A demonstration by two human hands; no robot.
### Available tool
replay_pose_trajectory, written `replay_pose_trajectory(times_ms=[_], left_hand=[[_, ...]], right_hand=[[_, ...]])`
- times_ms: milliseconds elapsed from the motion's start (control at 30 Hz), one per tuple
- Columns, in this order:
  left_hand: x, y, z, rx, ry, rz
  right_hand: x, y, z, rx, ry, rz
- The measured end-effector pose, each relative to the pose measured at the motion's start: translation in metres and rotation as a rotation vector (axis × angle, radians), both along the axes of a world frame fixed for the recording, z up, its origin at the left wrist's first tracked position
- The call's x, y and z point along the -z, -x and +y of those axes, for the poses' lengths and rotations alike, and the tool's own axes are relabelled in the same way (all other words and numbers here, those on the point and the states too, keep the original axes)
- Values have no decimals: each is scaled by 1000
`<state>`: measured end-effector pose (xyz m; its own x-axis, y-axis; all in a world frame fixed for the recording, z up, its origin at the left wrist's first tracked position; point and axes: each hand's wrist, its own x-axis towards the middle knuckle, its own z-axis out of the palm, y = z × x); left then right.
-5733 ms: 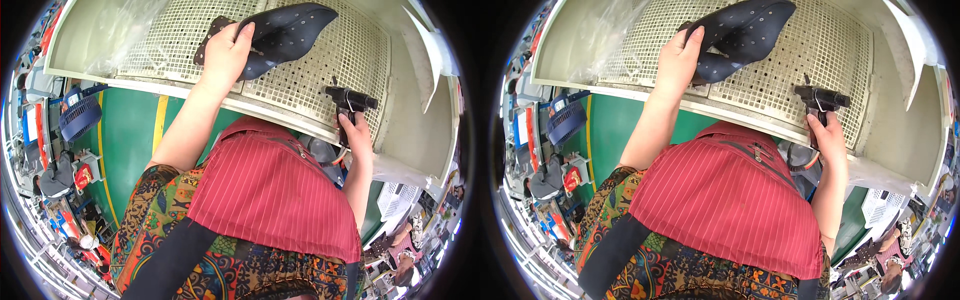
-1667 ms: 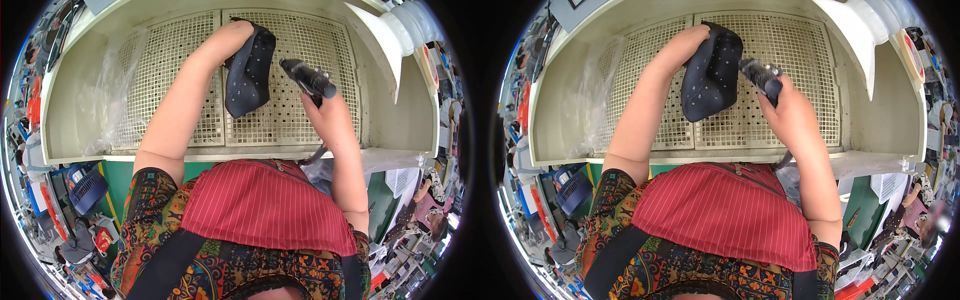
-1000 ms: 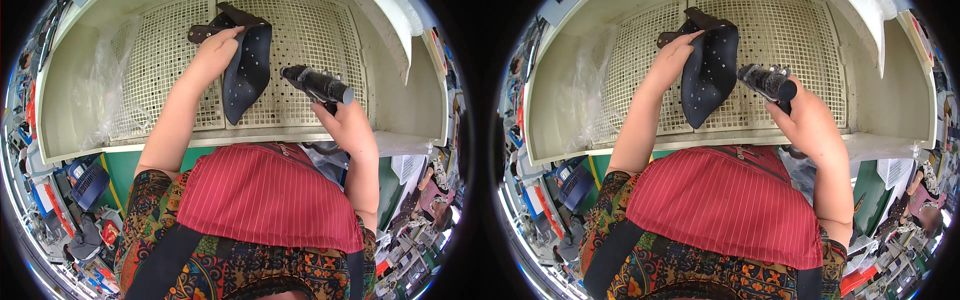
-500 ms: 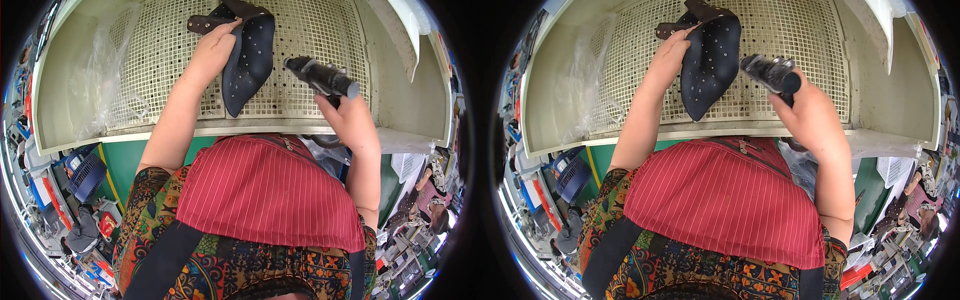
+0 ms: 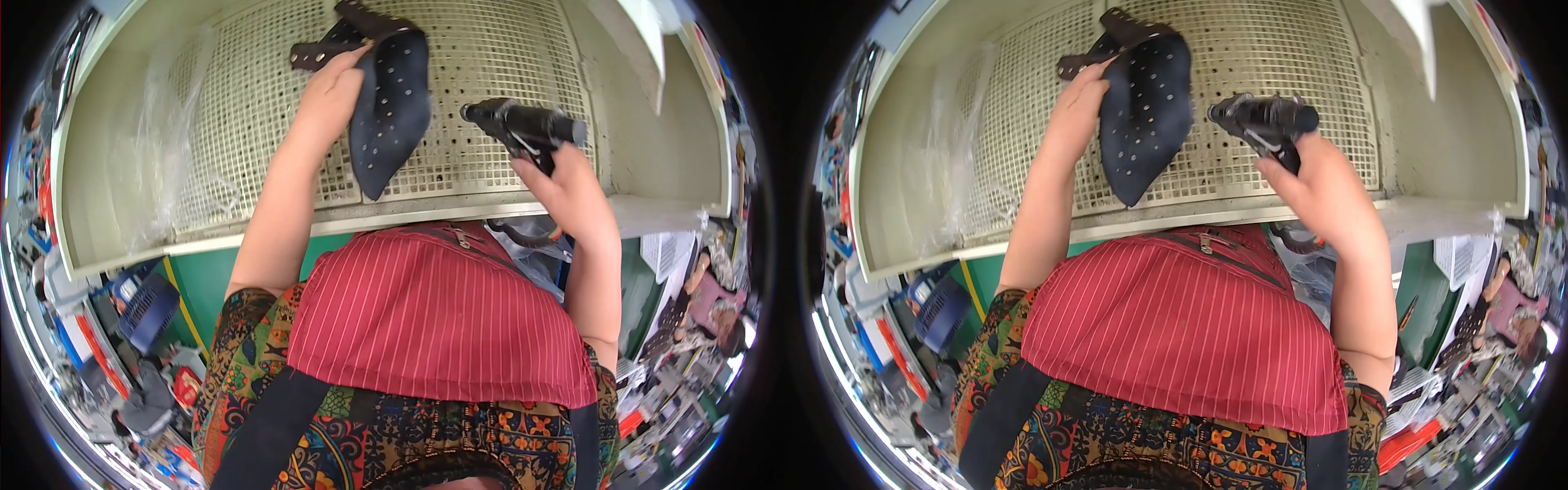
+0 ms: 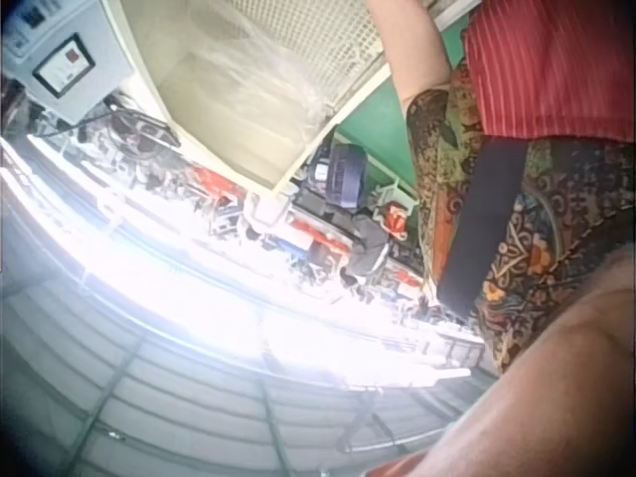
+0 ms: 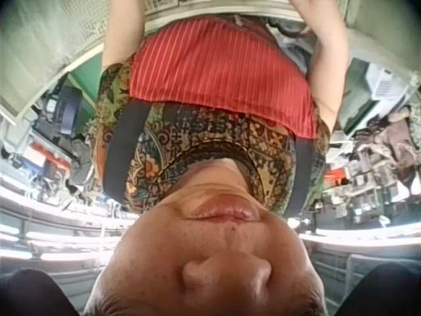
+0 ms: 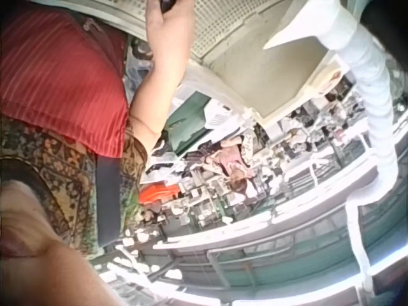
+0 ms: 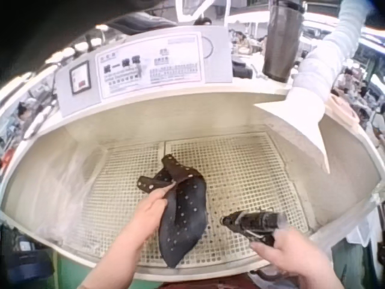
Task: The person uses a handheld tool to attach small metallic studs to black shoe uppers on a perforated work surface. They repeatedly pick up shoe parts, apply the tool, and place the finished pieces into white baskets. The person also handles a roll of tape and a plastic bag during the process.
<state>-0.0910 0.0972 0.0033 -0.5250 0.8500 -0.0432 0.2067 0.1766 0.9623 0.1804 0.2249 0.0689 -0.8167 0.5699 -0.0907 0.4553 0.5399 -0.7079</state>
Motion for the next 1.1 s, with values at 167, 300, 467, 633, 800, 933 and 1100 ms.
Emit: replay_pose_trajectory(times_ms=[167, 300, 467, 633, 800, 933, 1100], left_hand=[[-22, 23, 2, -118, 110, 219], [-60, 54, 5, -124, 119, 370], [-146, -3, 33, 344, 186, 173], [-183, -96, 53, 768, 63, 320], [-197, -149, 65, 1041, -141, 649], [-217, -200, 76, 1134, -182, 711], [-221, -273, 91, 1054, -338, 857]], right_hand=[[40, -10, 35, 290, 473, -152], [82, -31, 54, 277, 398, -96], [29, -56, 32, 243, -232, -361], [-45, -75, -3, 128, -481, 468], [-74, -81, -22, 61, -579, 518], [-80, -115, -26, 137, -677, 464], [-82, -185, -25, 306, -843, 425]])
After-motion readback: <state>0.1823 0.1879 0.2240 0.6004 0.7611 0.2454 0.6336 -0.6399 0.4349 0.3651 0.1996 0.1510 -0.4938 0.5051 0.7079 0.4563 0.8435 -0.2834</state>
